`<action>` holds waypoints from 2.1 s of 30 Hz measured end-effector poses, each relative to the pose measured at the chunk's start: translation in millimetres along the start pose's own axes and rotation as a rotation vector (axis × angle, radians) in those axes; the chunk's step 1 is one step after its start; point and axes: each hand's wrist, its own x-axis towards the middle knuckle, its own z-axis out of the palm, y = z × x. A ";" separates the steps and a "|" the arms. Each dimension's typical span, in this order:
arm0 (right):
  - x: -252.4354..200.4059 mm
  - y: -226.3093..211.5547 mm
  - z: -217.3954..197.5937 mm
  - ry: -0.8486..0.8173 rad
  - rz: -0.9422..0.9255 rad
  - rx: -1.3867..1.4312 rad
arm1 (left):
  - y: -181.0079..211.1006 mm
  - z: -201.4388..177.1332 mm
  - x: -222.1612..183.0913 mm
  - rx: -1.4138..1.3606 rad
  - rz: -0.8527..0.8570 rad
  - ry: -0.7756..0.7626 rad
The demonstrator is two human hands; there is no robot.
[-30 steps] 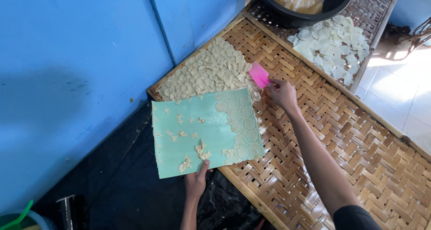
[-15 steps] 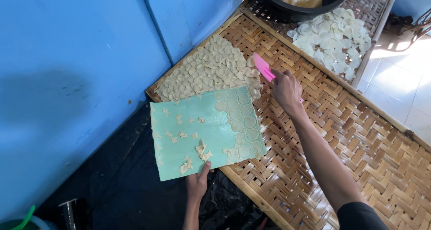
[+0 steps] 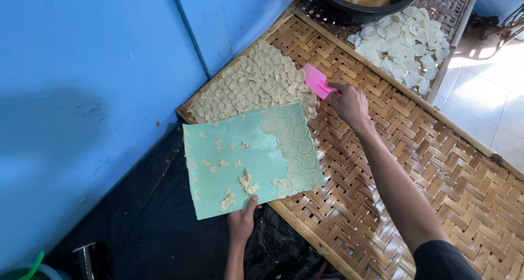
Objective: Using a spatula and stencil to form small rounds of food paste onto a bamboo drying tray.
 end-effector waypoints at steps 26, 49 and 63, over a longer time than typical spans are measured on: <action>-99.0 -51.6 -29.0 -0.106 -0.244 0.085 | -9.3 -3.7 -3.8 0.101 0.037 -0.052; -131.3 -87.7 -9.7 -0.230 -0.199 -0.293 | -13.4 -5.5 -5.3 0.151 0.009 -0.075; -121.0 -75.3 0.6 -0.263 -0.215 -0.233 | -13.7 -6.5 -4.5 0.180 0.011 -0.082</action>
